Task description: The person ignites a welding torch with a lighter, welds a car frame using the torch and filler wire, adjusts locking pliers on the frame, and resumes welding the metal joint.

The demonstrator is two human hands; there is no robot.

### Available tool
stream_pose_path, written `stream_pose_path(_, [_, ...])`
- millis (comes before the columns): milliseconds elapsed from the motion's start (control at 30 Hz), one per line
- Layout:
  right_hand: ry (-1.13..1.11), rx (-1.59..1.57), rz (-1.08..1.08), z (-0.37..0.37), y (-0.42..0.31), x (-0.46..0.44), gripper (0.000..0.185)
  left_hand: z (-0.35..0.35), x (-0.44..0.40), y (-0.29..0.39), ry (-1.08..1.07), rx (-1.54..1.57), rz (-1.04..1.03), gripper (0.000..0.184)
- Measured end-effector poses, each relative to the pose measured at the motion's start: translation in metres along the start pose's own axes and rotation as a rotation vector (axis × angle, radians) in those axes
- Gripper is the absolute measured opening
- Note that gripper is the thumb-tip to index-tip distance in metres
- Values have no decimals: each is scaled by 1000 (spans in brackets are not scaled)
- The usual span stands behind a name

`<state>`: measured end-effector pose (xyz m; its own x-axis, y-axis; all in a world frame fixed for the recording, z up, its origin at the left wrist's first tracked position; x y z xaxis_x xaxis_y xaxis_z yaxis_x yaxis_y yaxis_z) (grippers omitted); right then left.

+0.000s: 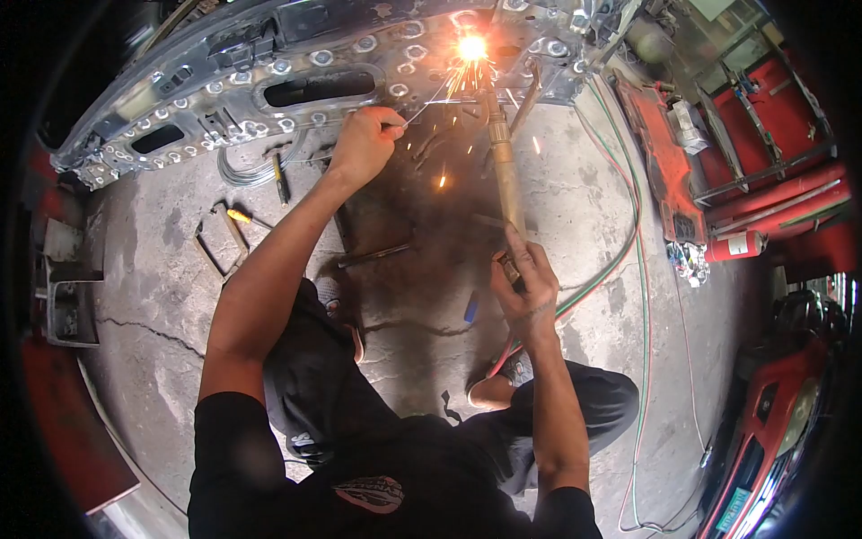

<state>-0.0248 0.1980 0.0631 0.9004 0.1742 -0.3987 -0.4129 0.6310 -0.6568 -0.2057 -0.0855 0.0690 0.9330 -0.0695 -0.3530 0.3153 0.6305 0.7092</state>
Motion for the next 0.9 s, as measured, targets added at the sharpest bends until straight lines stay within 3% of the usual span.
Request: stream_pose_path(900, [4,8,15,0,-2,-2,59,1,-2,1,-4,-12,-22,12])
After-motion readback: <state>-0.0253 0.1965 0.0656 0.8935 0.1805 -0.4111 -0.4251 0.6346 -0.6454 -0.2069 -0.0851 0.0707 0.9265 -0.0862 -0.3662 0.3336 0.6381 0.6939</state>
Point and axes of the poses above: each hand's wrist, its own x-axis away from the middle knuckle, its own z-axis out of the back of the hand, y = z × x, the point moved 4 cm from there along -x, towards the middle knuckle, and after that the axes turned 4 degrees about -y, right-handed, at the moved point
